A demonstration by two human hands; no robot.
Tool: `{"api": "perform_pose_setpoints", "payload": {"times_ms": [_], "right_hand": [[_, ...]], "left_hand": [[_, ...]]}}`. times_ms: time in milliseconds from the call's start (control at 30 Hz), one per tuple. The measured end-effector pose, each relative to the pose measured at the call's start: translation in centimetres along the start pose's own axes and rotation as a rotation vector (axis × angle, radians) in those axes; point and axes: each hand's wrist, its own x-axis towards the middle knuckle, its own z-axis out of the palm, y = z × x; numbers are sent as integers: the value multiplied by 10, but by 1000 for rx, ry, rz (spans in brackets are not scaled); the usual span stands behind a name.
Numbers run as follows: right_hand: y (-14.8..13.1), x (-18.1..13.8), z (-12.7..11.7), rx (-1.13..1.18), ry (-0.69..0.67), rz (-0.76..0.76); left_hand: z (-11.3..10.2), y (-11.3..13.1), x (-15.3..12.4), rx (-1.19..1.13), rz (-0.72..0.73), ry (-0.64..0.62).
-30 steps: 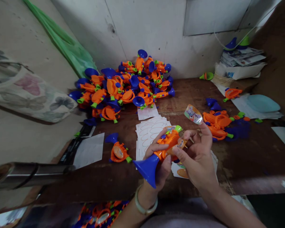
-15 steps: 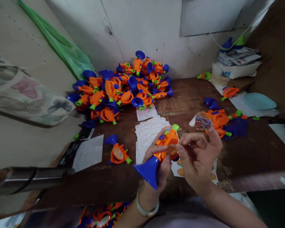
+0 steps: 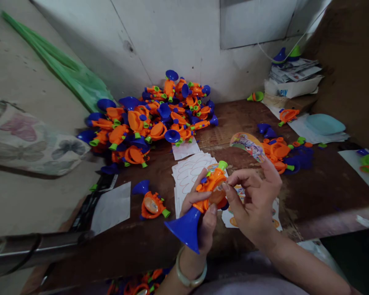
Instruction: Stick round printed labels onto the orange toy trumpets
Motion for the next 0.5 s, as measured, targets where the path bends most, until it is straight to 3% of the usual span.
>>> {"api": "perform_pose_setpoints", "payload": {"times_ms": [367, 500], "right_hand": [[-17, 5, -6, -20, -3, -70], [-15, 9, -10, 104, -42, 54]], "left_hand": [[-8, -3, -2, -58, -33, 14], [-9, -1, -2, -95, -12, 8]]}}
